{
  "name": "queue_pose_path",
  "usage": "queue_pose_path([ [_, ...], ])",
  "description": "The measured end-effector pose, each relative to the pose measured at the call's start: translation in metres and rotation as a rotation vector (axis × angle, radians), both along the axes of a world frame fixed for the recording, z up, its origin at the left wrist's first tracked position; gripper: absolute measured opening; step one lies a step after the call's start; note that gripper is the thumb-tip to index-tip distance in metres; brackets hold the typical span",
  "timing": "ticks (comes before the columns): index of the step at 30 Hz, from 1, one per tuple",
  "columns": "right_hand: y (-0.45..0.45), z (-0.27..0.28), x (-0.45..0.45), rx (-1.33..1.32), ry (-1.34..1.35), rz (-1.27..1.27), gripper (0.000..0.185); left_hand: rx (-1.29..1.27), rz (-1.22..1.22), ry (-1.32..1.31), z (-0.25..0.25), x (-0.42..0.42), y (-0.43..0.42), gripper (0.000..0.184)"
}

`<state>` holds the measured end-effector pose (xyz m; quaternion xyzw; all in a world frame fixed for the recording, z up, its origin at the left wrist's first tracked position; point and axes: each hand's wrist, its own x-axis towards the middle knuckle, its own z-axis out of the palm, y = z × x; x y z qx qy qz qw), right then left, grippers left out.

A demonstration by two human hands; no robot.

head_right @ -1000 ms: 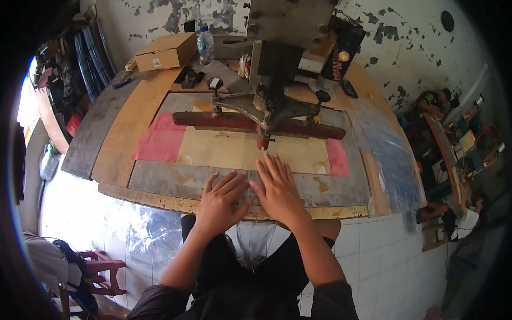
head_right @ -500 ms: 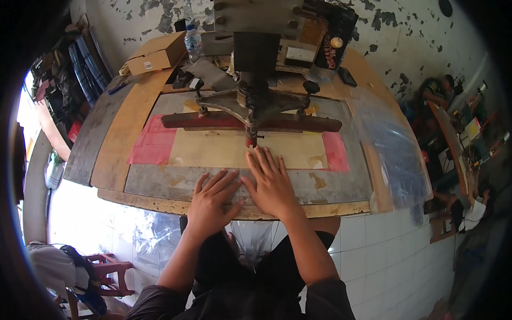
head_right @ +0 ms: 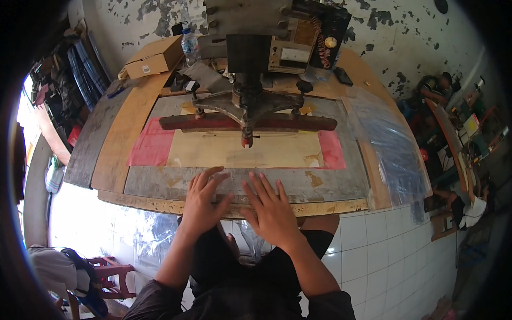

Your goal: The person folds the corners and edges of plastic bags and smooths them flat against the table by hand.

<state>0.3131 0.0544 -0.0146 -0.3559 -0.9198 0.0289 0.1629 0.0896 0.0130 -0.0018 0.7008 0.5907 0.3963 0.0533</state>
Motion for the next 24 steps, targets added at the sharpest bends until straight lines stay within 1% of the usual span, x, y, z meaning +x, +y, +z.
queue_pose_path([
  [2,-0.008,-0.001,-0.001,0.006,0.003,0.009,0.067,-0.029,0.021,-0.019,0.004,-0.005,0.007,0.046],
  [4,-0.016,-0.002,-0.005,0.009,0.029,0.011,0.067,0.043,0.050,0.197,0.002,-0.014,0.018,0.049],
  [5,-0.018,-0.003,-0.006,0.011,0.028,0.015,0.067,0.044,0.055,0.196,-0.002,-0.018,0.024,0.049],
  [7,-0.018,-0.002,-0.008,0.020,-0.014,0.018,0.068,0.054,-0.002,0.322,-0.008,-0.025,0.037,0.049],
  [8,-0.017,-0.002,-0.008,0.023,-0.014,0.018,0.068,0.057,-0.003,0.322,-0.006,-0.028,0.044,0.049],
  [10,-0.010,-0.003,-0.007,0.011,0.048,0.129,0.066,-0.053,-0.021,0.325,0.000,-0.033,0.059,0.046],
  [11,-0.005,0.001,-0.006,0.012,0.047,0.127,0.066,-0.052,-0.022,0.324,0.004,-0.037,0.066,0.046],
  [13,0.015,0.013,-0.007,0.026,0.158,0.273,0.047,-0.211,-0.150,0.241,0.014,-0.051,0.078,0.037],
  [14,0.028,0.016,-0.005,0.030,0.158,0.277,0.047,-0.208,-0.205,0.167,0.007,-0.061,0.089,0.029],
  [15,0.044,0.017,-0.001,-0.033,0.194,0.292,0.038,-0.205,-0.201,0.170,0.012,-0.067,0.093,0.029],
  [16,0.059,0.022,0.002,-0.095,0.230,0.306,0.030,-0.356,-0.313,0.018,0.017,-0.072,0.098,0.027],
  [17,0.073,0.029,0.002,-0.089,0.233,0.309,0.030,-0.505,-0.424,-0.135,0.020,-0.075,0.101,0.026],
  [18,0.086,0.037,0.002,-0.090,0.232,0.198,0.028,-0.499,-0.422,-0.131,0.022,-0.076,0.101,0.026],
  [19,0.099,0.043,0.003,-0.093,0.228,0.087,0.029,-0.535,-0.427,-0.208,0.022,-0.074,0.099,0.024],
  [20,0.112,0.046,0.003,-0.091,0.228,0.090,0.029,-0.574,-0.431,-0.287,0.020,-0.072,0.098,0.022],
  [21,0.123,0.044,0.003,-0.261,0.290,0.102,0.028,-0.577,-0.427,-0.291,0.016,-0.069,0.098,0.022],
  [22,0.130,0.040,0.003,-0.436,0.348,0.113,0.027,-0.628,-0.523,-0.492,0.012,-0.065,0.098,0.019],
  [23,0.140,0.031,0.001,-0.451,0.336,0.128,0.027,-0.669,-0.607,-0.705,0.005,-0.064,0.099,0.016],
  [24,0.146,0.022,0.002,-0.563,0.396,0.224,0.026,-0.670,-0.598,-0.713,0.003,-0.063,0.100,0.016],
])
